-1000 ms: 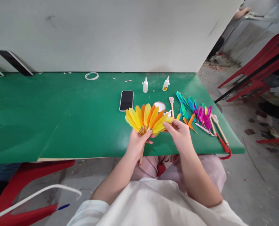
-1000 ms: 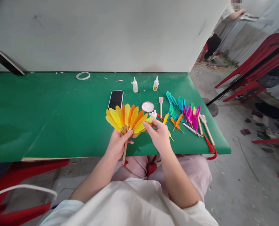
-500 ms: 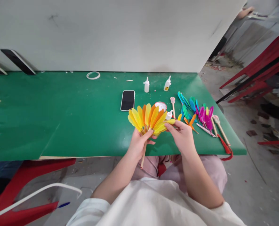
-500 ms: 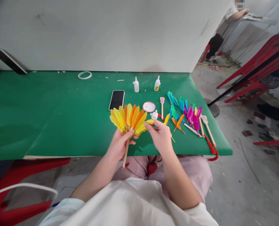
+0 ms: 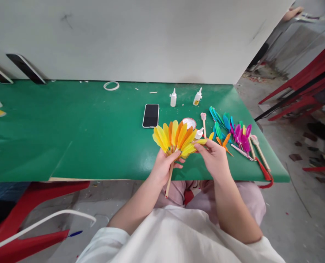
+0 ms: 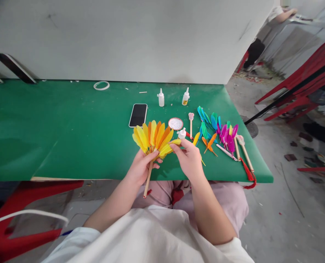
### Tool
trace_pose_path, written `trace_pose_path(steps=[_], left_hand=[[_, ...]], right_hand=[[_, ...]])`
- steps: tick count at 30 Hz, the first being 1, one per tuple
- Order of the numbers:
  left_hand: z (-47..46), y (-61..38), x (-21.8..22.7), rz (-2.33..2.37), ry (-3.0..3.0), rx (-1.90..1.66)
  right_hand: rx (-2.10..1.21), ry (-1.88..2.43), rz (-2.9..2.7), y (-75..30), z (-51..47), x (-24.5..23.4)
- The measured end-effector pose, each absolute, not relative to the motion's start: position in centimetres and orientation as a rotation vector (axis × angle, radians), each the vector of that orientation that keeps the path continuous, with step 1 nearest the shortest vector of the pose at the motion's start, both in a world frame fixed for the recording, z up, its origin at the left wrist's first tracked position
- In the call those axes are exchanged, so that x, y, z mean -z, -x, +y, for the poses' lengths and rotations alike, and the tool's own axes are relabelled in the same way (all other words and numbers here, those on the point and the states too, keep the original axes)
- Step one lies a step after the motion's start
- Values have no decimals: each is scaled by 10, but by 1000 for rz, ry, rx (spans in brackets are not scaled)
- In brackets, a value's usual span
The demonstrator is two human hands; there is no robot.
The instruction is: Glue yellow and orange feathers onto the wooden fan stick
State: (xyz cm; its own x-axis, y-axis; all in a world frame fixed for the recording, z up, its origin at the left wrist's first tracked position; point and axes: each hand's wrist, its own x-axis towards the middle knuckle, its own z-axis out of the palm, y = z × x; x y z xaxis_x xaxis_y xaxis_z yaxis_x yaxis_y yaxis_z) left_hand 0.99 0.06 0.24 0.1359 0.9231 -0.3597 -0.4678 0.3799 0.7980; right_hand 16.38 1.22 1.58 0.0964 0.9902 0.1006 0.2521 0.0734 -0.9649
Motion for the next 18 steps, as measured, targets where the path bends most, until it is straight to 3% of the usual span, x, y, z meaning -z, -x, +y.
trace_pose_path(steps=[13, 18], left_hand=[[-1, -10, 4, 976, -642, -1055], [-1, -10, 7, 992, -639, -1083]], right_hand=[[-1045, 1367, -1130, -161, 15, -12], [-1267, 1296, -1101, -163, 13, -12]])
